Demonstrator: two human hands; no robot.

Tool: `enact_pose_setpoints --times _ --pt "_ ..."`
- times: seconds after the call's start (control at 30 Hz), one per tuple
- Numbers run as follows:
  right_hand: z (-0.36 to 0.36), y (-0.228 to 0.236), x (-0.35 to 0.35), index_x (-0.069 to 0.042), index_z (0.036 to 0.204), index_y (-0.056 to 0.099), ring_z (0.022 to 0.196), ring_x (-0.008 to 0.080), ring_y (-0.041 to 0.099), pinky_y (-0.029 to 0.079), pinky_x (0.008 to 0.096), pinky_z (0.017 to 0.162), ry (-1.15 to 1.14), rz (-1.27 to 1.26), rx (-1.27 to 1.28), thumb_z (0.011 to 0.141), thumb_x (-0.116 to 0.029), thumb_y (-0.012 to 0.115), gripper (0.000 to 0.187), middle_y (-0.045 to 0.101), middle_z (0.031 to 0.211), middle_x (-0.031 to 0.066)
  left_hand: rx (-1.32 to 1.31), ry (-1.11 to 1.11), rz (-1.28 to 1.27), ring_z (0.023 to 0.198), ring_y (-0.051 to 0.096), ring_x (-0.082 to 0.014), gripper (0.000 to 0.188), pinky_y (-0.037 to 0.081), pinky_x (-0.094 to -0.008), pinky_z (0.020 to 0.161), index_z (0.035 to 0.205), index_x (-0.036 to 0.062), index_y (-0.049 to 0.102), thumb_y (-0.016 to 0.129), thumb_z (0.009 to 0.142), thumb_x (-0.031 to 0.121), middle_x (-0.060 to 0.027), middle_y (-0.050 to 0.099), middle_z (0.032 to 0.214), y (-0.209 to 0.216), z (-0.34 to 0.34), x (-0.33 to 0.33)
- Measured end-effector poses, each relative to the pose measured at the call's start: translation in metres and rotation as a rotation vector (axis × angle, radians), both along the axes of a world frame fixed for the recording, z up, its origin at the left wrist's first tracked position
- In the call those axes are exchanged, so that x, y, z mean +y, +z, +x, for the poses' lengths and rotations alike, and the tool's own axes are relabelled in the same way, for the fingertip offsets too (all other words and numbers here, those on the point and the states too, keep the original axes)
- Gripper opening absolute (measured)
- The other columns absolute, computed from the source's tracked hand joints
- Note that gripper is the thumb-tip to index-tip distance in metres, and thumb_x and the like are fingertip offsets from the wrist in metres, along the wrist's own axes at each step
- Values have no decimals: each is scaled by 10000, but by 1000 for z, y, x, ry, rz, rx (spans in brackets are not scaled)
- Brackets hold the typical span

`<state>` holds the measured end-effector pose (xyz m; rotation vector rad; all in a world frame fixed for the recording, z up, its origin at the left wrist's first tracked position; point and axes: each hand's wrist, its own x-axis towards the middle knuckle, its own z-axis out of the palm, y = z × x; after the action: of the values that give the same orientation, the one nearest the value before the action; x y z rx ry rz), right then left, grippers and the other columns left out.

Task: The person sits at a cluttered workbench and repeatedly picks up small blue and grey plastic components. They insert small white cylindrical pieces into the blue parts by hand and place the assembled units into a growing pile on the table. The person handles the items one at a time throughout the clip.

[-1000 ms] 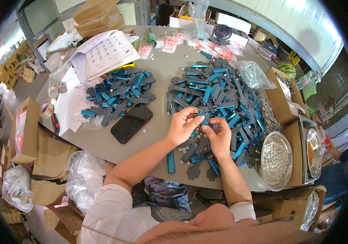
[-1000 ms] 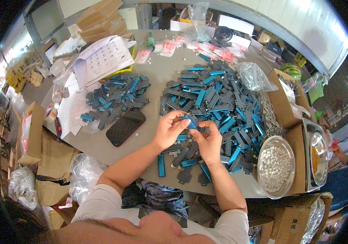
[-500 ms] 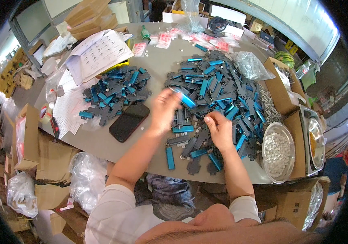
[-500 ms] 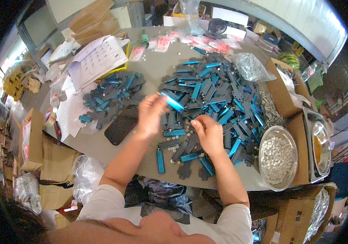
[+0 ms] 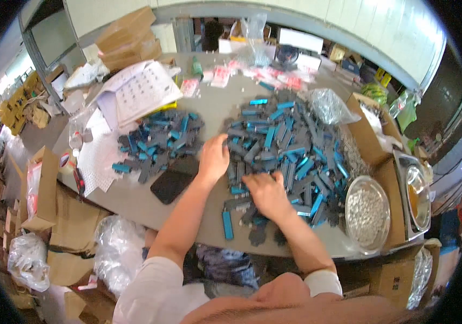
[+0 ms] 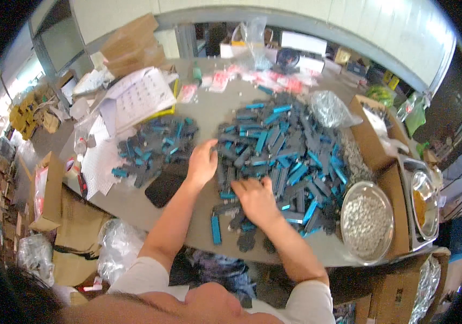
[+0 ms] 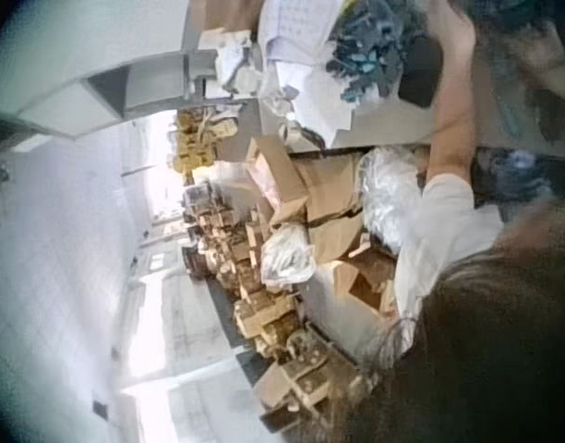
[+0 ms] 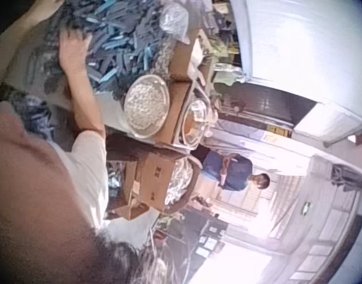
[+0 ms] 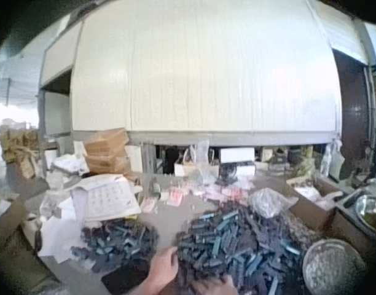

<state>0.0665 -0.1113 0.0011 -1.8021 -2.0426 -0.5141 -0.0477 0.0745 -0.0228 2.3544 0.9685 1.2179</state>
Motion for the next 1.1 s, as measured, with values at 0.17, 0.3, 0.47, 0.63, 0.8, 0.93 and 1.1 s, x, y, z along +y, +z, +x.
enact_pose_setpoints --times 0.17,0.3,0.47,0.63,0.8,0.93,1.1 --pt "12 -1 0 -102 895 631 757 189 591 357 412 845 -27 -1 4 742 -77 579 164 575 740 12 205 -53 -208 1083 556 -370 338 429 -423 946 1170 29 574 588 852 145 -206 618 1118 -3 1 0" --pt "15 -7 -1 -110 770 608 764 192 590 355 421 854 -26 -20 33 692 -56 597 96 571 743 19 316 -121 -315 1084 556 -366 347 426 -414 952 1161 35 584 567 819 91 -206 614 1128 -2 0 -1" --pt "19 -6 -1 -116 715 598 788 193 593 350 439 896 -39 -37 14 667 -51 611 82 579 761 24 384 -272 -212 1141 476 -360 423 382 -423 996 1136 106 605 557 732 -9 -136 537 1220 17 -12 -10" --pt "24 -1 -3 -134 861 648 884 196 588 328 472 935 -60 -155 31 698 -81 678 174 583 869 5 520 -443 -93 1148 420 -335 396 380 -431 972 1039 121 613 618 685 -56 -69 487 1204 19 -14 -15" --pt "26 22 -8 -110 941 663 1019 230 549 351 453 891 -31 -115 271 729 -117 678 213 587 1016 29 470 -503 -45 1048 490 -323 335 412 -419 906 918 79 574 744 638 10 -81 547 1055 20 -19 -11" --pt "35 10 6 -125 1040 644 995 234 538 374 422 857 -127 67 117 721 -139 695 324 572 1082 26 388 -494 -213 850 588 -283 266 469 -401 775 890 50 532 743 732 89 -98 617 919 42 -16 -14" --pt "33 2 12 -120 979 651 960 238 525 411 377 824 -204 -46 60 715 -106 661 265 550 1007 33 -152 -708 -897 848 639 -182 211 509 -352 711 1023 109 406 555 955 241 -84 643 899 32 2 -31"
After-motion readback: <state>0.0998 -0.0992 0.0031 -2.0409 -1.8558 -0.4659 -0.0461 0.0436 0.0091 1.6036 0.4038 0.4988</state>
